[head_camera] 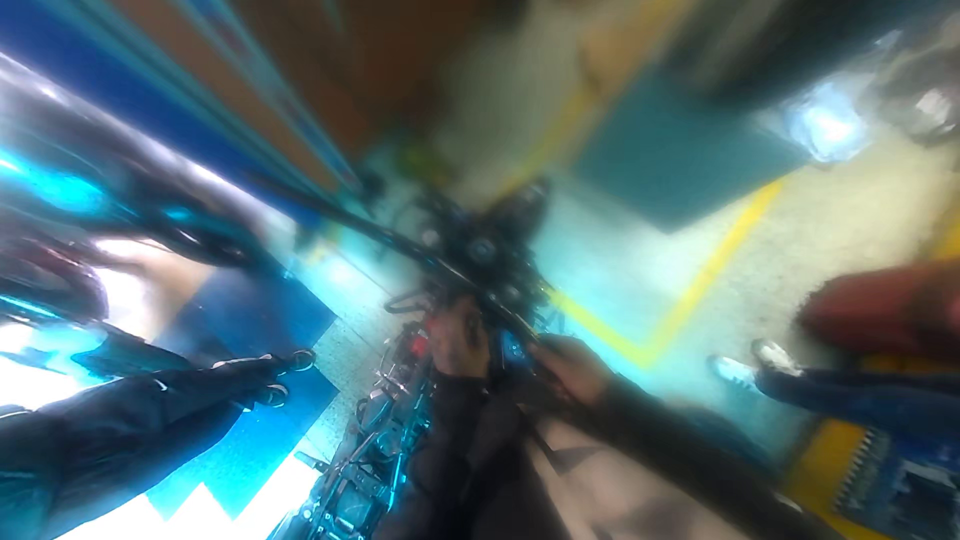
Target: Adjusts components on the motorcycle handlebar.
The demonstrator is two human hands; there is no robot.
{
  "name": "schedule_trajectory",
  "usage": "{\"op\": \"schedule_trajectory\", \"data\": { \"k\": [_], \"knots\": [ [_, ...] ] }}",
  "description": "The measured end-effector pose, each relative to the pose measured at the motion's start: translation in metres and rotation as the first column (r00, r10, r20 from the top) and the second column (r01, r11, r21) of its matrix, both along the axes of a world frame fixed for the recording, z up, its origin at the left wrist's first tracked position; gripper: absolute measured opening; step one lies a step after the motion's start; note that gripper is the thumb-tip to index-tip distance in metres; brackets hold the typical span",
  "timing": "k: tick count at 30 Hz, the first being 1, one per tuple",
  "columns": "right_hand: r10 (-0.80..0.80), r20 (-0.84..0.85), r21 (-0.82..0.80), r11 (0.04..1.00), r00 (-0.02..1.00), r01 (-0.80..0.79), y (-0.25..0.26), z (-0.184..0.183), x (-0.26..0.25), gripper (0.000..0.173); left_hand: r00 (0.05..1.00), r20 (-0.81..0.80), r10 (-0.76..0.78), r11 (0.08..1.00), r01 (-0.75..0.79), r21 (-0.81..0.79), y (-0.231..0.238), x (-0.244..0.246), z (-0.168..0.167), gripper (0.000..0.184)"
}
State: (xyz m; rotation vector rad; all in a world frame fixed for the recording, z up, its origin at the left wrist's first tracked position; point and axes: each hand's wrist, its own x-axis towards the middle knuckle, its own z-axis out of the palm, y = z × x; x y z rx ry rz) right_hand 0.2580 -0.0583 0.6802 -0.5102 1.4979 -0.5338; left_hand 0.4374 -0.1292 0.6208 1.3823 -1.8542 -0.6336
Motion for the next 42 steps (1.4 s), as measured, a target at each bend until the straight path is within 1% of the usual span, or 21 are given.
{"op": "schedule_trajectory", "data": {
  "k": [1, 3, 5, 7, 9, 11, 12, 14, 17, 19, 21, 23, 24, 26, 28, 31, 33, 35, 37, 39, 42],
  "knots": [
    [-0.002, 0.002, 0.002, 1.000, 1.000, 0.002, -0.0001, -0.0001, 0.0002, 0.026, 1.000, -0.008, 0.004, 1.000, -0.004, -0.018, -0.0008, 0.0008, -0.0012, 0.046],
    [-0.011, 0.014, 0.013, 1.000, 1.000, 0.011, -0.0008, 0.0003, 0.0005, 0.025, 0.999, -0.020, 0.026, 1.000, -0.025, 0.014, -0.0010, 0.0018, -0.0015, 0.054],
    [-0.022, 0.025, 0.011, 1.000, 0.999, 0.022, -0.0005, 0.0001, 0.0004, 0.024, 1.000, -0.012, 0.022, 0.999, -0.022, 0.032, -0.0014, 0.0014, -0.0014, 0.049],
    [-0.017, 0.019, 0.001, 1.000, 1.000, 0.017, -0.0004, -0.0007, -0.0002, 0.024, 1.000, 0.017, -0.004, 1.000, 0.004, 0.002, -0.0012, 0.0005, -0.0013, 0.045],
    [-0.011, 0.016, -0.004, 1.000, 1.000, 0.011, 0.0001, -0.0015, -0.0002, 0.025, 1.000, 0.014, 0.002, 1.000, -0.002, -0.018, -0.0002, -0.0002, -0.0017, 0.049],
    [-0.011, 0.020, -0.004, 1.000, 1.000, 0.011, 0.0000, -0.0012, 0.0001, 0.025, 0.999, 0.010, 0.030, 0.999, -0.031, 0.034, 0.0005, 0.0008, -0.0007, 0.054],
    [-0.015, 0.019, -0.002, 1.000, 1.000, 0.015, -0.0002, -0.0005, 0.0003, 0.025, 0.999, 0.011, 0.035, 0.998, -0.035, 0.047, 0.0003, 0.0009, -0.0008, 0.053],
    [-0.011, 0.016, 0.000, 1.000, 1.000, 0.011, -0.0007, 0.0006, 0.0001, 0.025, 1.000, 0.022, 0.013, 1.000, -0.013, 0.023, -0.0003, 0.0007, -0.0015, 0.048],
    [-0.002, 0.013, 0.010, 1.000, 1.000, 0.001, -0.0013, 0.0001, -0.0001, 0.025, 1.000, 0.011, 0.014, 0.999, -0.014, -0.034, -0.0015, 0.0009, -0.0031, 0.054],
    [-0.016, 0.030, 0.013, 1.000, 0.999, 0.015, -0.0009, 0.0004, -0.0002, 0.025, 0.999, 0.000, 0.036, 0.999, -0.036, -0.004, -0.0021, 0.0006, -0.0026, 0.058],
    [-0.012, 0.031, 0.009, 1.000, 0.999, 0.012, -0.0005, 0.0003, -0.0006, 0.025, 1.000, 0.012, 0.014, 0.999, -0.015, 0.028, -0.0034, 0.0000, -0.0009, 0.054],
    [-0.005, 0.022, 0.003, 1.000, 1.000, 0.005, -0.0007, -0.0003, -0.0008, 0.025, 0.999, 0.035, -0.010, 1.000, 0.009, 0.013, -0.0041, -0.0005, -0.0003, 0.052],
    [-0.005, 0.020, 0.005, 1.000, 1.000, 0.005, -0.0006, -0.0008, -0.0005, 0.025, 0.999, 0.032, -0.007, 1.000, 0.007, -0.002, -0.0037, -0.0007, -0.0003, 0.054],
    [-0.007, 0.030, 0.014, 1.000, 1.000, 0.007, -0.0003, -0.0015, -0.0003, 0.024, 1.000, 0.009, 0.011, 0.999, -0.011, 0.031, -0.0020, 0.0000, 0.0017, 0.060],
    [-0.005, 0.037, 0.027, 1.000, 0.999, 0.004, -0.0005, -0.0015, -0.0010, 0.025, 1.000, -0.002, 0.018, 0.998, -0.018, 0.057, -0.0018, -0.0002, 0.0024, 0.057],
    [-0.016, 0.040, 0.019, 1.000, 0.999, 0.015, -0.0004, -0.0007, -0.0009, 0.024, 1.000, 0.008, -0.020, 1.000, 0.020, 0.021, -0.0010, 0.0006, 0.0013, 0.052],
    [-0.025, 0.046, 0.016, 1.000, 0.999, 0.024, -0.0004, -0.0007, -0.0001, 0.024, 1.000, -0.004, -0.002, 1.000, 0.002, 0.027, -0.0004, 0.0005, 0.0018, 0.057],
    [-0.036, 0.054, 0.022, 0.999, 0.998, 0.034, -0.0007, 0.0011, 0.0003, 0.023, 0.999, -0.021, 0.034, 0.997, -0.032, 0.069, -0.0006, -0.0016, 0.0032, 0.061],
    [-0.032, 0.052, 0.027, 0.999, 0.998, 0.031, -0.0015, 0.0023, 0.0002, 0.023, 0.999, -0.012, 0.030, 0.995, -0.029, 0.094, -0.0021, -0.0024, 0.0041, 0.057],
    [-0.026, 0.047, 0.021, 0.999, 0.999, 0.025, -0.0020, 0.0011, -0.0001, 0.024, 1.000, 0.001, 0.006, 0.997, -0.006, 0.082, -0.0028, -0.0025, 0.0050, 0.055],
    [-0.025, 0.057, 0.015, 1.000, 0.998, 0.024, -0.0026, -0.0001, -0.0003, 0.024, 0.999, -0.029, 0.020, 0.997, -0.018, 0.071, -0.0026, -0.0036, 0.0039, 0.060]
  ]
}}
